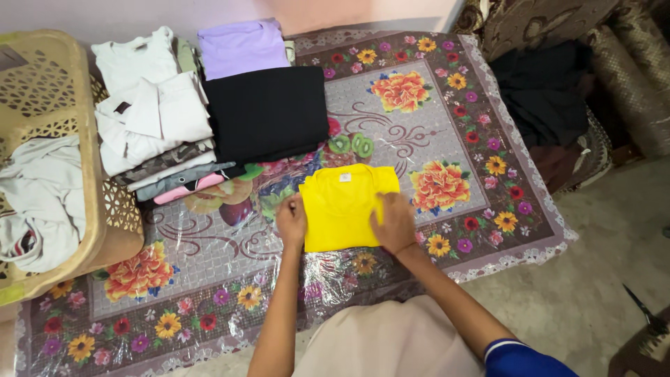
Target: The person folds a black garment and a yellow t-shirt on a floral-patterned table, then places them on a stack of folded clothes. The person then picks up a white t-shirt from a laundry basket and begins to fold it.
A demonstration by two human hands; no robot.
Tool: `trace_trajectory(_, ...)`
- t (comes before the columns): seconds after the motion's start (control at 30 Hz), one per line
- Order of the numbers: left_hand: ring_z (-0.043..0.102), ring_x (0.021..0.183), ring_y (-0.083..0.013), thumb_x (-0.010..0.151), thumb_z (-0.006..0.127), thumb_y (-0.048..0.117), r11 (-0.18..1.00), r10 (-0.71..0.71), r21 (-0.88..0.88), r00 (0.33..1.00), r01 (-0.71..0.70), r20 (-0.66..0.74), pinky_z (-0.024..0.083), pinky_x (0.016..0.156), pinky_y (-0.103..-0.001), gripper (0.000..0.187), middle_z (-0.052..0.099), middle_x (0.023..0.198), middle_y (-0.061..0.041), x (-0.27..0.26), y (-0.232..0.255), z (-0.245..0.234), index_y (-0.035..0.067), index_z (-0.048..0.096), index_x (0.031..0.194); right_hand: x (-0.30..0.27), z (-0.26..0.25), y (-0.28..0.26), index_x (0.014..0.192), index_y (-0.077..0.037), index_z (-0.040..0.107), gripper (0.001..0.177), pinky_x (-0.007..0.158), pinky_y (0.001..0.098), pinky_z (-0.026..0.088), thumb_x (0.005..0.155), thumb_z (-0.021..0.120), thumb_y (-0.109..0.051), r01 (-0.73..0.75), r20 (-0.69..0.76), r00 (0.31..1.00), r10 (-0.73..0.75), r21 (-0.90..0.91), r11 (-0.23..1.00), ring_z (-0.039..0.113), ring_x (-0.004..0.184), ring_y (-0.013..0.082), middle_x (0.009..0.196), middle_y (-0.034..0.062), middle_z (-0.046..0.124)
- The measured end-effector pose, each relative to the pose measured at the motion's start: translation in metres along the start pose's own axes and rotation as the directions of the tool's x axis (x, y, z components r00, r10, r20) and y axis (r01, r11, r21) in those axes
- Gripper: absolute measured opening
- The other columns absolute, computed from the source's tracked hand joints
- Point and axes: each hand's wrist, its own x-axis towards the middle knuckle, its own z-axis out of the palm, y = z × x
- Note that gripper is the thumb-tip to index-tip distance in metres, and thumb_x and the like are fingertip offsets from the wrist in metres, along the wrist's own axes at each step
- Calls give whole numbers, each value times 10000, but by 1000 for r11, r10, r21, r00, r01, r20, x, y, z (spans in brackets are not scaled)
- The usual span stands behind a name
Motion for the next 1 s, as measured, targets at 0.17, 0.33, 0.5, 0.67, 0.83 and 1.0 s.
trace_trajectory(0.17, 670, 940, -380, 917, 718, 364, 933, 20, 357, 999, -31, 35, 526, 816, -478, 390, 699, 1051, -204, -5, 23, 5, 39, 672, 1129, 44, 56, 79, 1061, 24, 691, 694, 860, 491, 537, 771, 810, -596, -733, 194, 648, 737, -102, 672, 689, 985, 413, 1018, 239, 704)
trace_trajectory(0.33, 653, 983, -460, 861, 749, 414, 887, 164, 454, 976, -83, -142, 526, 796, -533, 411, 686, 1092, -232, -15, 21, 9, 93, 687, 1109, 38, 84, 115, 1004, -51, 763, 570, 798, 475, 572, 727, 789, -549, -711, 221, 684, 695, -9, 703, 739, 907, 372, 963, 185, 767)
trace_trajectory(0.5, 654, 1082, -454, 788, 822, 517, 860, -226, 478, 973, 175, 51, 521, 927, -515, 782, 672, 1193, -259, -8, 30, 10, 53, 507, 1333, 47, 78, 92, 1098, -24, 724, 581, 812, 412, 594, 704, 912, -407, -808, 490, 555, 672, 127, 575, 760, 942, 275, 1047, 138, 760)
trace_trajectory(0.67, 677, 1196, -343, 768, 811, 527, 868, -265, 493, 892, 56, 365, 529, 1003, -426, 695, 700, 1290, -158, -11, 31, 19, 113, 661, 1305, 58, 75, 71, 1176, -5, 691, 484, 792, 454, 624, 719, 836, -67, -867, 767, 498, 404, 448, 217, 767, 900, 306, 1070, 128, 775)
trace_trajectory(0.83, 655, 1246, -245, 832, 802, 256, 972, 225, -132, 931, -194, 289, 491, 1046, -352, 675, 691, 1347, -127, -7, 47, 4, 67, 549, 1428, 93, 58, 72, 1353, -55, 563, 575, 885, 398, 582, 815, 767, -74, -762, 718, 647, 256, 594, 258, 707, 1063, 254, 1217, 106, 716)
trace_trajectory(1.0, 593, 1254, -165, 887, 766, 190, 945, 141, -322, 961, -59, 237, 484, 1038, -314, 742, 602, 1405, -59, 2, 108, -49, 80, 381, 1512, 147, 25, 53, 1442, -129, 420, 704, 910, 362, 570, 818, 719, -1, -636, 621, 771, 140, 750, 182, 659, 1145, 231, 1298, 92, 647)
